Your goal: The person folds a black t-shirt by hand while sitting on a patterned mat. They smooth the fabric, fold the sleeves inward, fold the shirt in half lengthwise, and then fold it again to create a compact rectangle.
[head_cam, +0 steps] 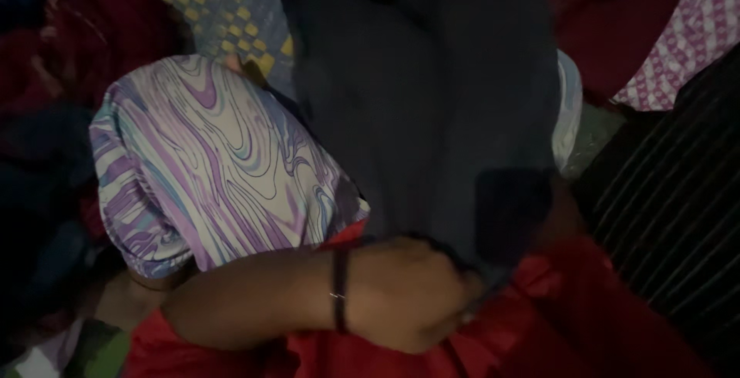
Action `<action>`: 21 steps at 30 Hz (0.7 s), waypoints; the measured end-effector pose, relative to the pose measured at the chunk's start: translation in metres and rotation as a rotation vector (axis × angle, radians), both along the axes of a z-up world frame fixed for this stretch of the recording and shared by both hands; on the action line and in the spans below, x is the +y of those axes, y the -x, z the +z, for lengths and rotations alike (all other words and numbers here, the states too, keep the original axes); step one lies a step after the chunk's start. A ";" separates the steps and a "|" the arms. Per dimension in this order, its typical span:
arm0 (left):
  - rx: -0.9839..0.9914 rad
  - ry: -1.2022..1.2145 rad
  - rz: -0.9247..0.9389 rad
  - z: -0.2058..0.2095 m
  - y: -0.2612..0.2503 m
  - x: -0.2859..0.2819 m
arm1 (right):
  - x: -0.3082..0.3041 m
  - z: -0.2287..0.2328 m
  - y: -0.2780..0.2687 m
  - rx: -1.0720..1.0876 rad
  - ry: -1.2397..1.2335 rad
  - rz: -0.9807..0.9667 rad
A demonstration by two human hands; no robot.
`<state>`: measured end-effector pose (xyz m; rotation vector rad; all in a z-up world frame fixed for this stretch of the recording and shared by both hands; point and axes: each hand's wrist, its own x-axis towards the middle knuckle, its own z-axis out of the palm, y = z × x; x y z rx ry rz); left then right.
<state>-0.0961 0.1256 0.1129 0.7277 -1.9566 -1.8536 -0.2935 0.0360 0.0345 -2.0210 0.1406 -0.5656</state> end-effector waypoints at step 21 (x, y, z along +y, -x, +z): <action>-0.154 0.600 0.908 -0.043 -0.020 -0.045 | -0.036 0.006 -0.039 -0.141 -0.299 -0.032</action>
